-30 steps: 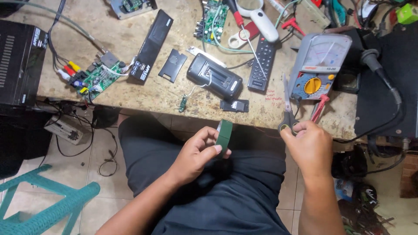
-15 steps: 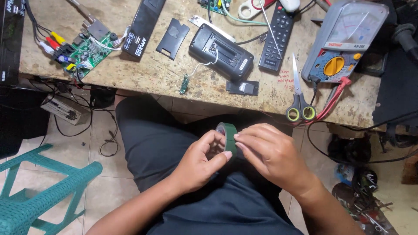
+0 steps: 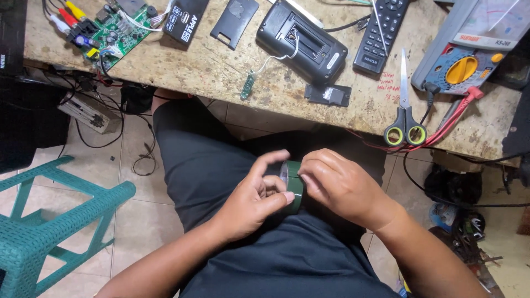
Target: Preparing electrical connections by taping wires to a circuit board and assembling it into a housing.
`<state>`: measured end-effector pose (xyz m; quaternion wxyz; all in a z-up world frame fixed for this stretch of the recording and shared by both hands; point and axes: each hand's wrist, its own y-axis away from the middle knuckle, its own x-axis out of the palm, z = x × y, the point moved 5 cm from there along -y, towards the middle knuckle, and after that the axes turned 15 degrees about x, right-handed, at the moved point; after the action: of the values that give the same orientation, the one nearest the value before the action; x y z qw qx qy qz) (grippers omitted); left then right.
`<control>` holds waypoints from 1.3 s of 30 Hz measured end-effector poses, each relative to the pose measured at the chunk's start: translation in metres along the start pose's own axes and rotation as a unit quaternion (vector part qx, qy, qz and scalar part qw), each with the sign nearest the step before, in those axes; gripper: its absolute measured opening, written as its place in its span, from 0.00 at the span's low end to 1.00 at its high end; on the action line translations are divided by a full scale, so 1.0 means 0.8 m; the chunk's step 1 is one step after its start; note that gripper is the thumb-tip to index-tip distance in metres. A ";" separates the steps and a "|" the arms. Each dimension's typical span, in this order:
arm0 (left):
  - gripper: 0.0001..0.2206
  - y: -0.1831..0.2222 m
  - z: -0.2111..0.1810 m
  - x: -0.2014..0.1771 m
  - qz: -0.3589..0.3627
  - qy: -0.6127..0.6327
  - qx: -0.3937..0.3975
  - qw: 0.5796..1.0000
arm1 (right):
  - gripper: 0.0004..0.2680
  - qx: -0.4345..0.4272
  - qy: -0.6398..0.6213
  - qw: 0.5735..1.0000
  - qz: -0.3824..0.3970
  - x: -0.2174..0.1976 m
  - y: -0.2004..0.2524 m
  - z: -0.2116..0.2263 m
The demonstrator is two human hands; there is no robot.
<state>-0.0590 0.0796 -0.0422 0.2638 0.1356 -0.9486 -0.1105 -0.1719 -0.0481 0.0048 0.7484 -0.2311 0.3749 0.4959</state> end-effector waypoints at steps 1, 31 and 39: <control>0.31 0.000 -0.001 -0.001 -0.001 0.000 0.000 1.000 | 0.07 -0.001 0.000 1.000 0.001 -0.002 -0.001 0.001; 0.08 -0.089 -0.071 -0.019 0.177 -0.365 0.046 0.913 | 0.13 0.376 0.259 0.871 -0.181 -0.111 0.062 -0.113; 0.07 -0.089 -0.064 -0.024 0.156 -0.338 -0.006 0.928 | 0.16 0.464 0.233 0.850 -0.085 -0.135 0.073 -0.109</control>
<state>-0.0024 0.0118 -0.0285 -0.0576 -0.0615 -0.9900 -0.1127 -0.2786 -0.1487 0.0379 0.6984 0.0038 0.7037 0.1305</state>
